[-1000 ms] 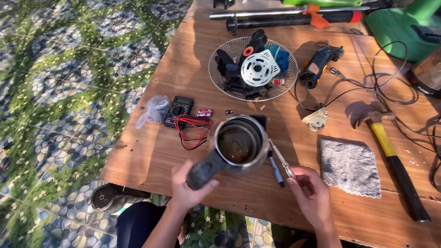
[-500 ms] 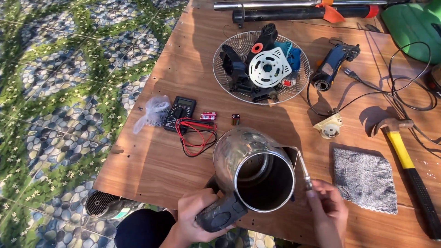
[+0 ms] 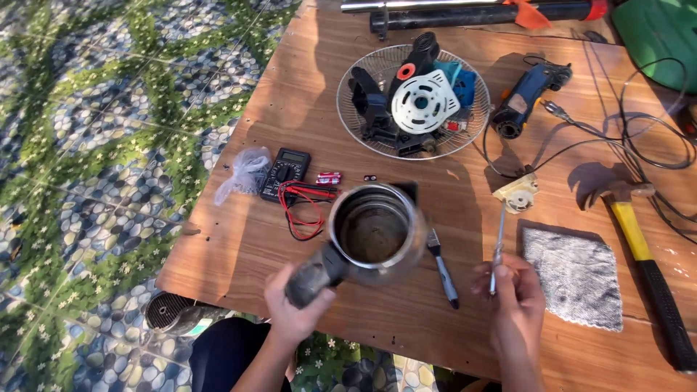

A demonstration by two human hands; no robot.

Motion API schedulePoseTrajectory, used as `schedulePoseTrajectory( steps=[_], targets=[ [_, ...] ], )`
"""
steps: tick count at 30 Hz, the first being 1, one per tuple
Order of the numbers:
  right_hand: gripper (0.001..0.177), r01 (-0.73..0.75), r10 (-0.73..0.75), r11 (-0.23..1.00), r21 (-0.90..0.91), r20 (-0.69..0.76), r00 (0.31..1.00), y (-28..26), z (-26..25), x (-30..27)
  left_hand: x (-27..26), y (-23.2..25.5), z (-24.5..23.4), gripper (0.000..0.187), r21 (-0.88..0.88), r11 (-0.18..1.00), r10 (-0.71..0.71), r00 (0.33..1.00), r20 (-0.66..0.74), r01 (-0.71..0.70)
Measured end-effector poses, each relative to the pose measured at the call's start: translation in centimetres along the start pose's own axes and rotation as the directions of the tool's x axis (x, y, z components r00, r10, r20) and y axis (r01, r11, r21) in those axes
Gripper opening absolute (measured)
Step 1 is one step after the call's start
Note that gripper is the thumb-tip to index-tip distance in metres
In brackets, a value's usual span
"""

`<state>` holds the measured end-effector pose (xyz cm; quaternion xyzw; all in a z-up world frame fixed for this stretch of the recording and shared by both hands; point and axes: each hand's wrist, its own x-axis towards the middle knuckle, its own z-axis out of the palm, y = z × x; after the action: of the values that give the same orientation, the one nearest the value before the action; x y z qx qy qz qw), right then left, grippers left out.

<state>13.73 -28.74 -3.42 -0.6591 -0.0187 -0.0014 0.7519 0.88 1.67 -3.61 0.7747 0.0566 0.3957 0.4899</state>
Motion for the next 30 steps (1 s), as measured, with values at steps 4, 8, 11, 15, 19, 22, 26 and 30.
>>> schedulePoseTrajectory(
  steps=[4,8,11,15,19,22,26,30],
  targets=[
    [0.025,0.019,-0.035,0.937,-0.349,-0.04,0.999,-1.3,-3.3,2.1,0.5,-0.1,0.3,0.047,-0.166,0.956,-0.265,0.953,-0.146,0.24],
    [0.02,-0.031,-0.072,0.755,-0.655,-0.13,0.989,-2.0,-4.5,1.8,0.2,0.9,1.5,0.042,-0.074,0.971,-0.235,0.963,-0.131,0.227],
    [0.014,-0.038,-0.139,0.72,-0.693,-0.198,0.97,-1.9,-6.1,1.7,0.6,2.7,2.6,0.036,-0.087,0.96,-0.277,0.945,-0.174,0.265],
    [0.026,0.113,-0.327,0.5,-0.859,-0.066,0.943,-0.6,-7.3,2.2,1.1,4.4,4.6,0.026,-0.115,0.947,-0.321,0.917,-0.238,0.301],
    [0.034,0.505,-0.633,0.295,-0.811,0.23,0.74,-2.6,-3.6,-0.3,0.1,5.3,5.7,0.044,-0.161,0.959,-0.262,0.948,-0.181,0.234],
    [0.056,0.431,-0.365,0.717,-0.548,0.232,0.902,-4.8,1.1,-4.4,-0.6,7.1,6.8,0.055,-0.464,0.862,-0.201,0.978,0.058,0.205],
    [0.061,0.544,-0.438,0.81,-0.22,0.39,0.81,-3.1,4.9,-7.8,-0.8,10.3,7.0,0.047,-0.138,0.972,-0.14,0.937,0.321,0.192],
    [0.036,0.305,-0.267,0.934,-0.187,0.201,0.942,-1.8,6.7,-8.6,-1.3,9.5,5.4,0.027,-0.069,0.921,0.383,0.856,0.348,-0.384]
  ],
)
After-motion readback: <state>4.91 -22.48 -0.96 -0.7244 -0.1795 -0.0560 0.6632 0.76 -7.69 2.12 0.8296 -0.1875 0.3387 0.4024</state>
